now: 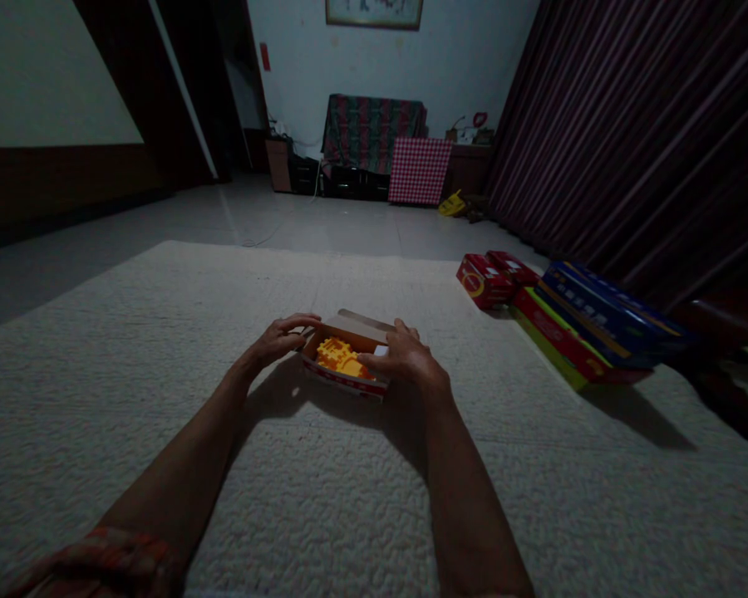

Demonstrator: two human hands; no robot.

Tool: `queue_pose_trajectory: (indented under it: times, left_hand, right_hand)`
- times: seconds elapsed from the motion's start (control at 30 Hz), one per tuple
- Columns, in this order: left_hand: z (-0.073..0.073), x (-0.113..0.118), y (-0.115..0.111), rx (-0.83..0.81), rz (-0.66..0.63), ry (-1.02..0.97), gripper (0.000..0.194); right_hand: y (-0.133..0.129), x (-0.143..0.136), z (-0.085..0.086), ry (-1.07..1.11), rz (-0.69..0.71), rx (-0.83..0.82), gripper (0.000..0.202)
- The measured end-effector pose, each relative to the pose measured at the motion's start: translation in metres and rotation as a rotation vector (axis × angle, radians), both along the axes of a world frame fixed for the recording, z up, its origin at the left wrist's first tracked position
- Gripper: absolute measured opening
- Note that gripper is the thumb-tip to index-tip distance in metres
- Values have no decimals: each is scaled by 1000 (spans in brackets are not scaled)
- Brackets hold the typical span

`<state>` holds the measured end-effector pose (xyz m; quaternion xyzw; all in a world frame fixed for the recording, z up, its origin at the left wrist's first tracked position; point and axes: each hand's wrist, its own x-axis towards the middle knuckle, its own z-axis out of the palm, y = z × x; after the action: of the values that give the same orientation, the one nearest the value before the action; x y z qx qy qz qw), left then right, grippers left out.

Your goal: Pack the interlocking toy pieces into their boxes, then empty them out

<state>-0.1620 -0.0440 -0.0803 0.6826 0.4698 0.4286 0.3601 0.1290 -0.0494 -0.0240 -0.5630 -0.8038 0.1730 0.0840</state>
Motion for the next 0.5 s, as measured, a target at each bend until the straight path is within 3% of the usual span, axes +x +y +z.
queue_pose_trajectory:
  times: [0.13,0.3,0.4,0.5]
  left_hand:
    - [5,5,0,17,-17,-63,54]
    - [8,12,-5,-169,-31,-150,50]
    - [9,11,-8,-261,-36,-140,52]
    - [8,9,-8,-289,-53,-136,51]
  right_hand:
    - [1,1,3,129,126,-120,47]
    - [3,3,11,165,142,-119,49]
    - [4,15,16,286,199,-208,45]
    - [5,35,21,369,168,-258,40]
